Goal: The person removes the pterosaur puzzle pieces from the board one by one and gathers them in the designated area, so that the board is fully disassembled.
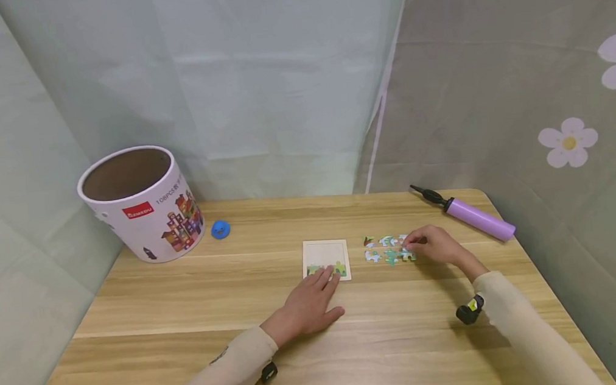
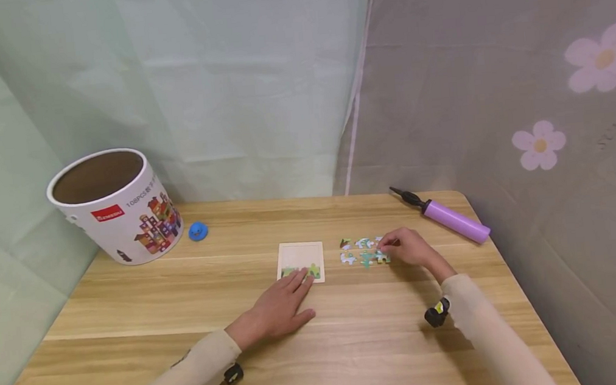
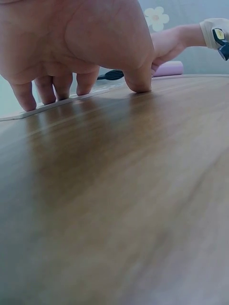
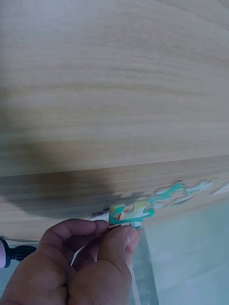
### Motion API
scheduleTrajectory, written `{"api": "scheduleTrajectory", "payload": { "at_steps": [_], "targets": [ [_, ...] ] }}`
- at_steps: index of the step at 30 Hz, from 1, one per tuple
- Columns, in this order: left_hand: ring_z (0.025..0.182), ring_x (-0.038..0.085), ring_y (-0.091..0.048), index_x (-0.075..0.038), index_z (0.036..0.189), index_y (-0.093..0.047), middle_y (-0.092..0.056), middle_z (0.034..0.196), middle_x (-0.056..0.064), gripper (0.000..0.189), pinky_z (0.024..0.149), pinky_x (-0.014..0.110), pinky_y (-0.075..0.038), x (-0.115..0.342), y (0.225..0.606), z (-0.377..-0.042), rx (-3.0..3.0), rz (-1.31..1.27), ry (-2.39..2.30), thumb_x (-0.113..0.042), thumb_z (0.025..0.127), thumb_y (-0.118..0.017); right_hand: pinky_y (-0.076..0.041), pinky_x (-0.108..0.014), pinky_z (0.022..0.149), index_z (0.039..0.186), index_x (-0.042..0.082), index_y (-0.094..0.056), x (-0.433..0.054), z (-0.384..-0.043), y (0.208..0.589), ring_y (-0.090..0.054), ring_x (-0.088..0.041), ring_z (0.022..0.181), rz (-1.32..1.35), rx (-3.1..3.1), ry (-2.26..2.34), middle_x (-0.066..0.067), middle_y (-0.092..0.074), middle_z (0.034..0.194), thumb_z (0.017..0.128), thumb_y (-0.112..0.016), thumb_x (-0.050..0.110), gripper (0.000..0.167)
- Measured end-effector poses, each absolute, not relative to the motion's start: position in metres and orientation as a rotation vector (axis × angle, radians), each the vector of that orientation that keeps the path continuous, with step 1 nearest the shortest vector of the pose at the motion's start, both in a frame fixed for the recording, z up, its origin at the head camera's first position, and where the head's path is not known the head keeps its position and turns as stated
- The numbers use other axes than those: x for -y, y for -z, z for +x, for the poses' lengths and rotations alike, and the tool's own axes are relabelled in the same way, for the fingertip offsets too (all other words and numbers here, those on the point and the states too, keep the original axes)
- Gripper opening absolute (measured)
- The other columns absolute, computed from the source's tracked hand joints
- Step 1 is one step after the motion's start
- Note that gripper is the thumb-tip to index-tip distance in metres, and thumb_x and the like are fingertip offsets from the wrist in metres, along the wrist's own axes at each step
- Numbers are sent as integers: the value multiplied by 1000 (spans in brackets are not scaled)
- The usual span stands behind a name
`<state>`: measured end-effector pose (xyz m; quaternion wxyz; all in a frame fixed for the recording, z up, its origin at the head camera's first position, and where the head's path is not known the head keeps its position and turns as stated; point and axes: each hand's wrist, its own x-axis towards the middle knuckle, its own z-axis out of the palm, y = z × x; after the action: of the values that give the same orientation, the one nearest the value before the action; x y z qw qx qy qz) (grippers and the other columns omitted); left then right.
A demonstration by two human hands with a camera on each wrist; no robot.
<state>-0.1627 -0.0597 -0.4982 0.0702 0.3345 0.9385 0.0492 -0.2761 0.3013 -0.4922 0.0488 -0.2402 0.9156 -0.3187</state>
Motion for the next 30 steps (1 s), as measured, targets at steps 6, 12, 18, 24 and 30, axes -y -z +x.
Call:
{"api": "scheduleTrajectory", "payload": {
  "at_steps": [6,12,18,24,30],
  "targets": [
    [153,34,-28,0,158,-35,-28,165,20,73,125,43,-25,59,498,-163,-2821,992,-159,-49,105,-47,-55,-31,81,95,11,-80,-307,-275,494,-67,-14,92,-718,-2785,957,-5,-77,101,96,-71,10,9],
    [153,34,-28,0,158,-35,-29,165,20,73,125,43,-26,59,499,-163,-2823,986,-171,-49,105,-48,-56,-37,86,94,11,-80,-309,-276,497,-70,-23,99,-720,-2802,933,-9,-77,105,96,-71,11,9],
    [153,34,-28,-1,158,-35,-29,165,19,72,125,43,-26,59,499,-163,-2825,984,-172,-49,105,-48,-56,-40,87,93,10,-80,-305,-275,498,-70,-26,99,-722,-2827,918,-11,-77,105,95,-71,6,10],
    [153,34,-28,0,158,-35,-29,165,20,72,125,43,-26,60,500,-163,-2824,987,-177,-49,105,-48,-56,-43,88,94,9,-80,-303,-275,500,-70,-27,100,-697,-2827,913,-13,-76,107,95,-71,7,9],
    [153,34,-28,-1,158,-35,-28,165,19,73,125,42,-25,59,500,-163,-2821,983,-165,-49,105,-47,-55,-39,83,94,10,-80,-303,-275,499,-68,-21,94,-684,-2837,927,-8,-77,102,94,-73,9,7]
  ]
}}
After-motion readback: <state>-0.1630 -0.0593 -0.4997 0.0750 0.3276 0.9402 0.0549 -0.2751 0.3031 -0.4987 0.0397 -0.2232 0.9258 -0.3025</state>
